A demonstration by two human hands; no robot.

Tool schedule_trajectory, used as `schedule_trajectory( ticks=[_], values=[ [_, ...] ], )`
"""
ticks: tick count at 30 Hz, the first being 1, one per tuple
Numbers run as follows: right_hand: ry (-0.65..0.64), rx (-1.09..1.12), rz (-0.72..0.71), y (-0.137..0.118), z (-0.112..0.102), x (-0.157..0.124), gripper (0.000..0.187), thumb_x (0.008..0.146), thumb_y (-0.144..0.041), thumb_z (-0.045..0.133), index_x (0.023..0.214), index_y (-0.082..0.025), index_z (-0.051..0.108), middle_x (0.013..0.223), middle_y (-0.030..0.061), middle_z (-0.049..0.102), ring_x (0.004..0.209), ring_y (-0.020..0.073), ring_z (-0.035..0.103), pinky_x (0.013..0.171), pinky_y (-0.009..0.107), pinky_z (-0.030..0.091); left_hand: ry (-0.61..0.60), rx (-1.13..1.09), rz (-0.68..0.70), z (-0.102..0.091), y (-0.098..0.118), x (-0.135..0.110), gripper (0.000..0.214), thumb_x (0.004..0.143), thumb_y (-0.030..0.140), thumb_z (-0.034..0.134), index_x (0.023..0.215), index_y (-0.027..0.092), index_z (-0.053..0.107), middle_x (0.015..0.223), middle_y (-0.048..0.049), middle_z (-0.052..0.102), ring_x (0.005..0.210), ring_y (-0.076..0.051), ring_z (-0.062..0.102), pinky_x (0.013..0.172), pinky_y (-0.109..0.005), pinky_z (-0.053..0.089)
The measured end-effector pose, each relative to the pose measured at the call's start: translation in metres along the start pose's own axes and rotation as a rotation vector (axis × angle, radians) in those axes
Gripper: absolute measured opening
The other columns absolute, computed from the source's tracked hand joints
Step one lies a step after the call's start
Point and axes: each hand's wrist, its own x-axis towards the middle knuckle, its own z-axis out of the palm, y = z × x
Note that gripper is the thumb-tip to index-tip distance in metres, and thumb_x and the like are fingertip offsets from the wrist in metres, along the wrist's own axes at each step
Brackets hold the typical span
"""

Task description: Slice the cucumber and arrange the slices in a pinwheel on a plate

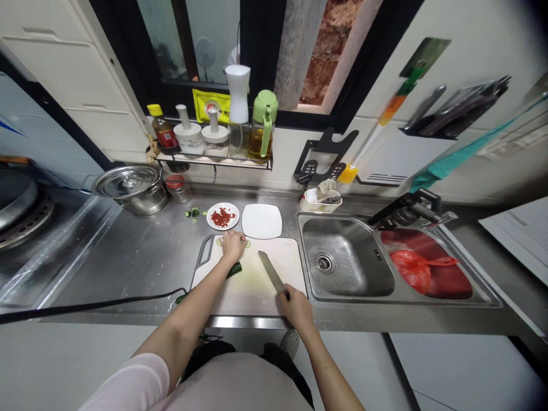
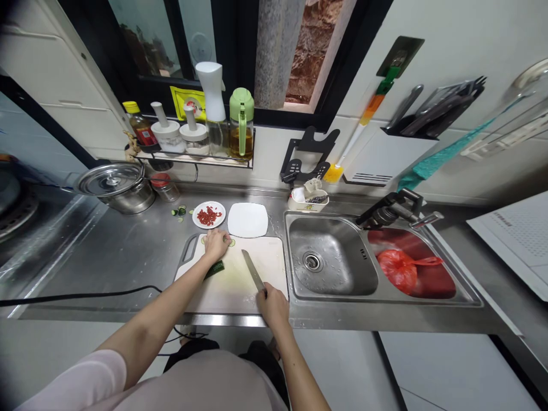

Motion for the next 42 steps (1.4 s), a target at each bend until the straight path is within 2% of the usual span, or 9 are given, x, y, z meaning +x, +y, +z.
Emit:
schedule_trajectory(
  ticks=[9, 13, 18, 20, 23, 26, 29, 32, 42],
  values=[
    [-0.023, -0.069, 0.018, -0.001, 0.000, 0.003, 0.023, 0.091, -0.028, 0.043, 0.101, -0.025, 0.064, 0.094, 0.0031, 0.072, 0.086, 0.0173, 0.064, 0.060, 0.025, 0.028, 0.018, 0.041, -0.001, -0.002, 0.004, -0.001, 0.017, 0.082, 0.035, 0.059, 0.078, 0.023, 0.071, 0.104, -0.0109, 0.063, 0.110, -0.034, 0.046, 0.090, -0.049, 0.034],
    [-0.036, -0.091, 0.020, -0.003, -0.002, 0.004, 0.025, 0.090, -0.026, 0.042, 0.103, -0.025, 0.063, 0.095, 0.0045, 0.072, 0.088, 0.0183, 0.064, 0.062, 0.025, 0.031, 0.009, -0.027, -0.035, -0.007, 0.003, -0.004, 0.021, 0.084, 0.037, 0.058, 0.078, 0.023, 0.072, 0.104, -0.0099, 0.064, 0.110, -0.033, 0.047, 0.091, -0.049, 0.034],
    [-0.046, -0.122, 0.025, -0.004, -0.002, 0.005, 0.027, 0.090, -0.026, 0.039, 0.105, -0.024, 0.061, 0.097, 0.0064, 0.071, 0.090, 0.0197, 0.064, 0.064, 0.026, 0.034, 0.155, -0.210, -0.182, -0.021, -0.013, -0.014, 0.024, 0.088, 0.039, 0.052, 0.098, 0.028, 0.070, 0.102, -0.0066, 0.066, 0.106, -0.029, 0.052, 0.093, -0.045, 0.035],
    [-0.048, -0.134, 0.033, -0.004, -0.001, 0.006, 0.027, 0.090, -0.027, 0.038, 0.105, -0.023, 0.061, 0.098, 0.0071, 0.071, 0.090, 0.0201, 0.065, 0.065, 0.026, 0.035, 0.208, -0.258, -0.194, -0.028, -0.024, -0.022, 0.026, 0.089, 0.039, 0.051, 0.103, 0.028, 0.069, 0.101, -0.0062, 0.067, 0.104, -0.027, 0.054, 0.093, -0.044, 0.036],
    [-0.042, -0.147, 0.034, -0.003, 0.000, 0.008, 0.028, 0.090, -0.027, 0.037, 0.107, -0.022, 0.060, 0.099, 0.0085, 0.071, 0.091, 0.0212, 0.065, 0.066, 0.027, 0.036, 0.236, -0.301, -0.155, -0.035, -0.042, -0.041, 0.027, 0.089, 0.038, 0.050, 0.104, 0.025, 0.068, 0.096, -0.0059, 0.067, 0.097, -0.024, 0.057, 0.091, -0.039, 0.041],
    [-0.045, -0.158, 0.026, -0.004, 0.002, 0.009, 0.029, 0.090, -0.026, 0.037, 0.108, -0.022, 0.059, 0.100, 0.0096, 0.071, 0.092, 0.0218, 0.065, 0.067, 0.028, 0.037, 0.234, -0.311, -0.053, -0.035, -0.057, -0.063, 0.026, 0.089, 0.036, 0.050, 0.101, 0.022, 0.068, 0.095, -0.0061, 0.067, 0.089, -0.021, 0.059, 0.089, -0.035, 0.044],
    [-0.061, -0.161, 0.017, -0.004, 0.001, 0.008, 0.029, 0.091, -0.026, 0.036, 0.109, -0.022, 0.058, 0.100, 0.0095, 0.070, 0.093, 0.0217, 0.065, 0.069, 0.028, 0.038, 0.189, -0.269, 0.080, -0.031, -0.067, -0.084, 0.023, 0.089, 0.035, 0.051, 0.097, 0.022, 0.069, 0.099, -0.0060, 0.068, 0.092, -0.021, 0.059, 0.090, -0.035, 0.045],
    [-0.075, -0.153, 0.018, -0.005, 0.000, 0.008, 0.030, 0.091, -0.026, 0.036, 0.110, -0.021, 0.058, 0.101, 0.0100, 0.070, 0.094, 0.0220, 0.065, 0.071, 0.028, 0.039, 0.158, -0.219, 0.135, -0.027, -0.071, -0.099, 0.023, 0.089, 0.034, 0.051, 0.097, 0.023, 0.069, 0.100, -0.0055, 0.069, 0.096, -0.022, 0.059, 0.090, -0.037, 0.044],
    [-0.076, -0.150, 0.030, -0.007, 0.000, 0.007, 0.031, 0.091, -0.028, 0.036, 0.111, -0.022, 0.059, 0.104, 0.0109, 0.070, 0.097, 0.0245, 0.065, 0.072, 0.030, 0.041, 0.116, -0.159, 0.212, -0.019, -0.074, -0.109, 0.023, 0.091, 0.035, 0.051, 0.097, 0.022, 0.070, 0.100, -0.0050, 0.069, 0.096, -0.021, 0.060, 0.090, -0.035, 0.044]
  ],
)
